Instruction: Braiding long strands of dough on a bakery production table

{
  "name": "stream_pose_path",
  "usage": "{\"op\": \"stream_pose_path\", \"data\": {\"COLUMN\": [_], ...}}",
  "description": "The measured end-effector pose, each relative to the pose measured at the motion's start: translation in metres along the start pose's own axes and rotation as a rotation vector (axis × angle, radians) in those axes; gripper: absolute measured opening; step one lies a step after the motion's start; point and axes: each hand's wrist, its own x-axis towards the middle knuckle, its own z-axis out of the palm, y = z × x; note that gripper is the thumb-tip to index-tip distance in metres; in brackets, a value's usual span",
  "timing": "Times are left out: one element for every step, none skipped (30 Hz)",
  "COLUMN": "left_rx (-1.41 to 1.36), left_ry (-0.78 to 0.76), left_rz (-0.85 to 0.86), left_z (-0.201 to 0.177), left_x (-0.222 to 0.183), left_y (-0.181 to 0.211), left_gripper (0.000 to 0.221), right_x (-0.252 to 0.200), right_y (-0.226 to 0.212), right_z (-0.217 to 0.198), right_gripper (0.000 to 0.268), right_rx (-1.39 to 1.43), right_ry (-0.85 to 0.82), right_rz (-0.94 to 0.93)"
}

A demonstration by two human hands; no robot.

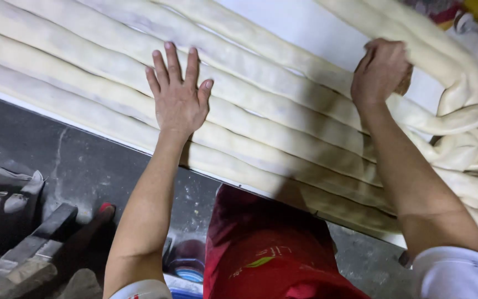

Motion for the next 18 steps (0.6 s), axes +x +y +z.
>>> {"op": "stream_pose_path", "data": {"left_rx": [-0.036,-0.071,-0.069,-0.028,0.014,0.022,0.014,0.008,0.018,-0.016,-0.050,-0.058,-0.057,-0.052,-0.058,-0.050,-0.039,-0.041], "left_ry": [-0.060,-0.124,-0.106,-0.055,-0.005,-0.032,-0.266,-0.456,-0.437,-0.400,-0.362,-0.350,-0.261,-0.164,-0.143,-0.299,-0.456,-0.470], "left_rz": [-0.005,-0.018,-0.032,-0.002,0.029,0.014,-0.068,-0.148,-0.162,-0.136,-0.110,-0.089,-0.053,-0.016,0.007,-0.050,-0.106,-0.089], "left_z": [-0.002,-0.001,0.004,0.012,0.022,-0.001,-0.025,-0.053,-0.049,-0.042,-0.034,-0.024,-0.015,-0.007,-0.025,-0.039,-0.051,-0.049], "left_x": [0.001,-0.001,0.006,0.000,-0.005,-0.007,-0.006,0.015,0.020,0.016,0.012,0.007,0.002,0.003,0.014,0.015,0.019,0.026], "left_y": [-0.001,-0.002,-0.002,-0.005,-0.007,0.004,0.016,0.024,0.020,0.018,0.016,0.015,0.013,0.006,0.010,0.014,0.016,0.014], "left_gripper": [0.070,0.070,0.070,0.068,0.066,0.066,0.070,0.074,0.074,0.072,0.070,0.070,0.069,0.067,0.067,0.069,0.070,0.070], "right_x": [0.001,0.001,0.024,0.030,0.037,0.021,0.005,0.011,0.022,0.019,0.017,0.013,0.010,0.012,0.033,0.042,0.052,0.047], "right_y": [0.001,0.002,-0.011,-0.026,-0.040,-0.040,-0.041,-0.044,-0.044,-0.042,-0.041,-0.041,-0.042,-0.047,-0.060,-0.073,-0.085,-0.084], "right_z": [0.001,0.005,-0.007,-0.017,-0.024,-0.010,0.003,0.023,0.028,0.024,0.020,0.017,0.015,0.016,0.011,0.005,0.004,0.025], "right_gripper": [0.017,0.029,0.029,0.016,0.020,0.020,0.015,0.022,0.022,0.019,0.017,0.017,0.018,0.019,0.019,0.021,0.025,0.025], "right_rx": [-0.003,-0.002,0.007,0.081,0.159,0.176,0.159,0.140,0.157,0.104,0.051,0.031,0.060,0.093,0.075,0.153,0.231,0.218], "right_ry": [-0.085,-0.176,-0.165,-0.088,-0.010,-0.036,-0.043,-0.009,0.006,-0.049,-0.105,-0.090,-0.142,-0.185,-0.159,-0.122,-0.084,-0.090], "right_rz": [0.034,0.062,0.043,-0.061,-0.163,-0.157,-0.149,-0.158,-0.169,-0.150,-0.132,-0.128,-0.079,-0.030,-0.027,-0.055,-0.085,-0.069]}}
